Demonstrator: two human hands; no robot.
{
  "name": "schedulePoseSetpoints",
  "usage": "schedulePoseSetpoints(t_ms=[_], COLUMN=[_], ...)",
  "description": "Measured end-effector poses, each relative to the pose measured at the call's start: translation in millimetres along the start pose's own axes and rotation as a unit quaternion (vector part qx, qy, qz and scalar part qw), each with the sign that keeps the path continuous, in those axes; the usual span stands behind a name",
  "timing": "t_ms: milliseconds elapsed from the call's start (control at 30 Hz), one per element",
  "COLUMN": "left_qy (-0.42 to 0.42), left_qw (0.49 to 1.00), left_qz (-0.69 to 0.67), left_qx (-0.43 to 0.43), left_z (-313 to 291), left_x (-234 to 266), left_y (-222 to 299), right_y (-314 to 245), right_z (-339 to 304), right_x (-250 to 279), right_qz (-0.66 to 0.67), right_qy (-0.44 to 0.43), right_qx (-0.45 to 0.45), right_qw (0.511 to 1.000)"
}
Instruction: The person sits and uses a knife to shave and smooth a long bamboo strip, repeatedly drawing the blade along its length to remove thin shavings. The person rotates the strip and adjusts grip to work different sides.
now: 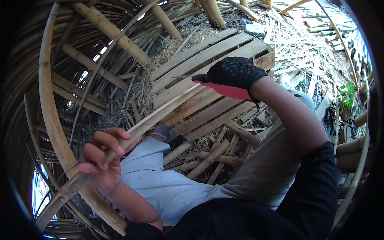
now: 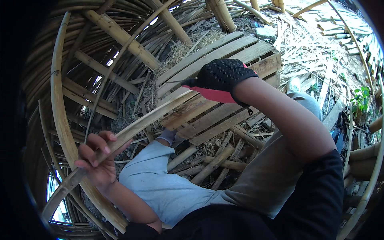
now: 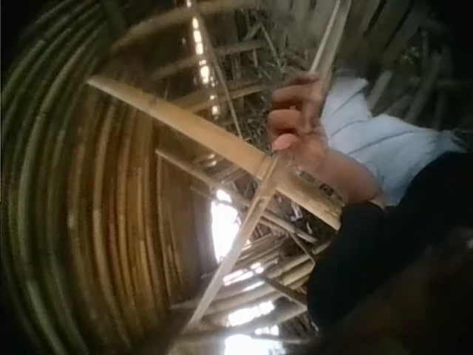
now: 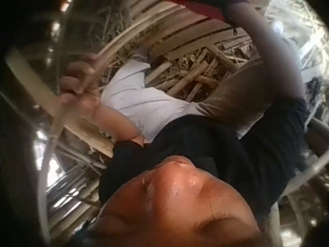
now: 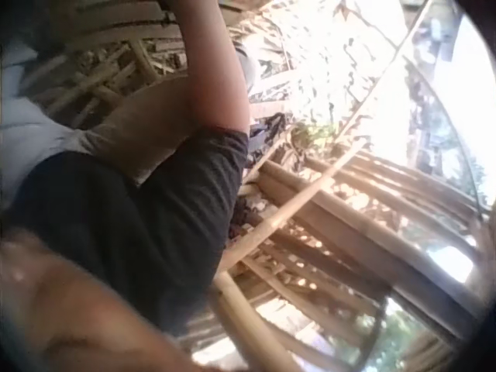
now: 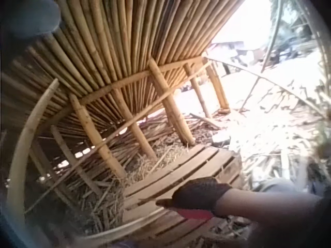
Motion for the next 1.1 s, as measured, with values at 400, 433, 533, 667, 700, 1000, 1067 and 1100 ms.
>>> schedulePoseSetpoints(t_ms=[400, 433, 533, 667, 700, 1000, 1067, 1100], left_qy=[-0.054, -0.057, -0.059, -0.106, -0.094, -0.147, -0.107, -0.045], left_qw=[0.994, 0.993, 0.994, 0.990, 0.988, 0.967, 0.932, 0.910], left_qz=[-0.031, -0.035, -0.028, -0.098, -0.115, 0.085, 0.171, 0.223], left_qx=[-0.091, -0.094, -0.086, -0.003, 0.030, 0.189, 0.301, 0.347], left_z=[29.9, 30.5, 29.2, 27.8, 26.3, 0.9, -7.1, -12.1], left_x=[1.6, 3.8, 10.9, 0.9, 1.3, 65.0, 105.6, 124.1], left_y=[-91.9, -103.8, -138.5, -174.4, -181.4, -217.7, -227.2, -238.2], right_y=[-3.4, -0.8, -4.3, -1.6, 0.3, 2.5, 7.9, 8.0], right_z=[36.5, 42.1, 55.4, 79.6, 86.0, 111.8, 114.2, 116.0], right_x=[-13.8, -19.2, -32.4, -57.0, -63.1, -102.3, -104.7, -104.5], right_qz=[0.279, 0.237, 0.205, 0.156, 0.148, 0.105, 0.094, 0.093], right_qy=[0.298, 0.320, 0.325, 0.312, 0.287, 0.225, 0.238, 0.234], right_qx=[0.137, 0.188, 0.227, 0.343, 0.325, 0.264, 0.261, 0.256], right_qw=[0.903, 0.898, 0.895, 0.872, 0.889, 0.932, 0.931, 0.933])
Point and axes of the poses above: each hand's wrist, its own z-axis towards the middle knuckle, its own x-axis out of the back of the hand, y = z × x, the point moved 3 cm from there along z, towards the middle knuckle, and after that the axes turned 2 degrees about y, right-handed, at the moved point
